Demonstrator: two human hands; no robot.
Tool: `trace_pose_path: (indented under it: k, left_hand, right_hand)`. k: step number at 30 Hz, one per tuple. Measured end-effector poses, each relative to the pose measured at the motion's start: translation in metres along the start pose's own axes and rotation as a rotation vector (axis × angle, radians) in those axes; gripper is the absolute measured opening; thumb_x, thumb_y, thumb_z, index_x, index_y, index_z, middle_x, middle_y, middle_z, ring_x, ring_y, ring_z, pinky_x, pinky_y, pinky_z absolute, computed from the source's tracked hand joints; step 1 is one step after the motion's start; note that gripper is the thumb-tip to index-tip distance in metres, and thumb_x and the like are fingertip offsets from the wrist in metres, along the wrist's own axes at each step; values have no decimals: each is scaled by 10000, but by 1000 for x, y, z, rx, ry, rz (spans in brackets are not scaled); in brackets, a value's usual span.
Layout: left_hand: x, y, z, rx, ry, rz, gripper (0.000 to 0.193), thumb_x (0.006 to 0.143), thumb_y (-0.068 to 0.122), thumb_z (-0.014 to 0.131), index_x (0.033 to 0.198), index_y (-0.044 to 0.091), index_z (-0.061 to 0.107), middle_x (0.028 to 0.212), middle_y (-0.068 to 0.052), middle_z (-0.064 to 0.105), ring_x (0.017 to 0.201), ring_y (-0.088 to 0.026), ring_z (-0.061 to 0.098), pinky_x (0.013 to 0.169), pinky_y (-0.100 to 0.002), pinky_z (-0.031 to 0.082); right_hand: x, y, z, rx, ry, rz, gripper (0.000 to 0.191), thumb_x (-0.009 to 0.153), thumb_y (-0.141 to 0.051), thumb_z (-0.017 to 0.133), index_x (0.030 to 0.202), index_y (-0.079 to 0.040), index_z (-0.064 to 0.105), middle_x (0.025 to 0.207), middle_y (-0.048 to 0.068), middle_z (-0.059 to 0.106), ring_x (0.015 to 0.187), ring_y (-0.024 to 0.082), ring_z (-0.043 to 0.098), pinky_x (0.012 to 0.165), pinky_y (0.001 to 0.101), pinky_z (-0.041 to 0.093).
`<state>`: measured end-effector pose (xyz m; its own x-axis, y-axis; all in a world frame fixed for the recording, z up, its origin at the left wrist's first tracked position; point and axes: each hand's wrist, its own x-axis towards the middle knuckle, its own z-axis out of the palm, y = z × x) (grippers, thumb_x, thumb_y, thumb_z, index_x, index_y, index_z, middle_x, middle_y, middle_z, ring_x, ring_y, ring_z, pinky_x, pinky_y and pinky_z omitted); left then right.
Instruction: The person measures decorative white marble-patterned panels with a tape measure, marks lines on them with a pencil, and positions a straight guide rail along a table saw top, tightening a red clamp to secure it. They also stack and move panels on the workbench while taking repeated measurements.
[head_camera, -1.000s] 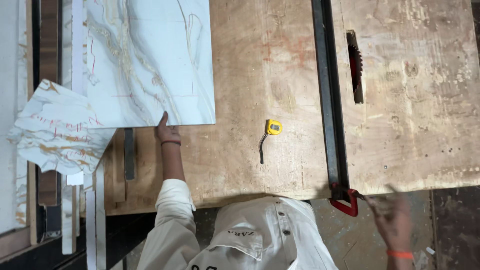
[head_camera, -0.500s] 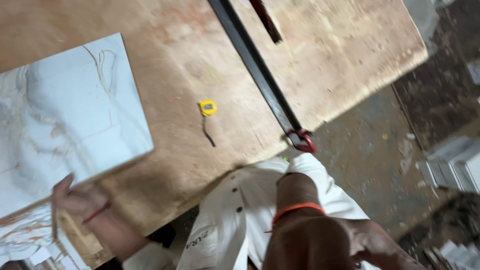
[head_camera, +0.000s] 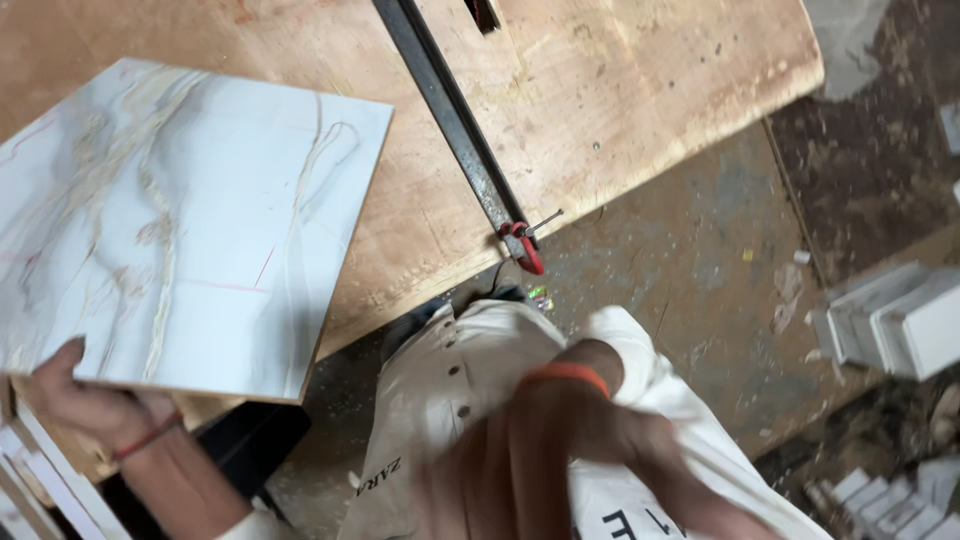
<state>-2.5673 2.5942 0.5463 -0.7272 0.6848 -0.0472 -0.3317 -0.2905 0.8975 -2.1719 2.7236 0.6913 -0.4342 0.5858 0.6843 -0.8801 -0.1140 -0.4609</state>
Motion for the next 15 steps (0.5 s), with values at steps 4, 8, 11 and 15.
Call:
trace_pose_path:
  k: [4, 8, 11, 15]
  left_hand:
    - [0, -32, 14, -111, 400, -8, 723, 830, 123, 623, 1486, -78, 395, 1425, -252, 546, 1358, -417, 589, 1195, -548, 537]
    - [11, -56, 13, -149, 473, -37, 695, 820, 168, 561, 1407, -156, 380, 1334, -328, 562, 1262, -449, 662, 1035, -562, 580]
    - [41, -75, 2, -216, 521, -25, 611, 847, 161, 582, 1326, -199, 464, 1271, -339, 631, 1147, -445, 720, 962, -538, 622]
    - [102, -104, -25, -26, 602, 16, 538, 891, 271, 701, 1163, -189, 645, 1146, -279, 717, 967, -364, 741, 879, -494, 631]
  right_hand:
    - [-73, 26, -92, -229, 276, 529, 420, 1020, -306, 700, 1285, -6, 572, 1155, 93, 635, 1066, 156, 594, 963, 308, 490]
    - [-158, 102, -152, -750, 269, 1092, 528, 887, -348, 768, 1259, -12, 602, 1010, 109, 664, 948, 194, 623, 896, 357, 540]
    - [-166, 169, -186, -1161, 135, 973, 837, 778, -402, 852, 1394, 17, 470, 1293, 208, 514, 1209, 340, 472, 1033, 463, 412]
    - [-124, 265, -206, -1448, 29, 812, 1076, 728, -376, 881, 1562, 5, 317, 1580, 361, 228, 1450, 491, 244, 1161, 572, 300]
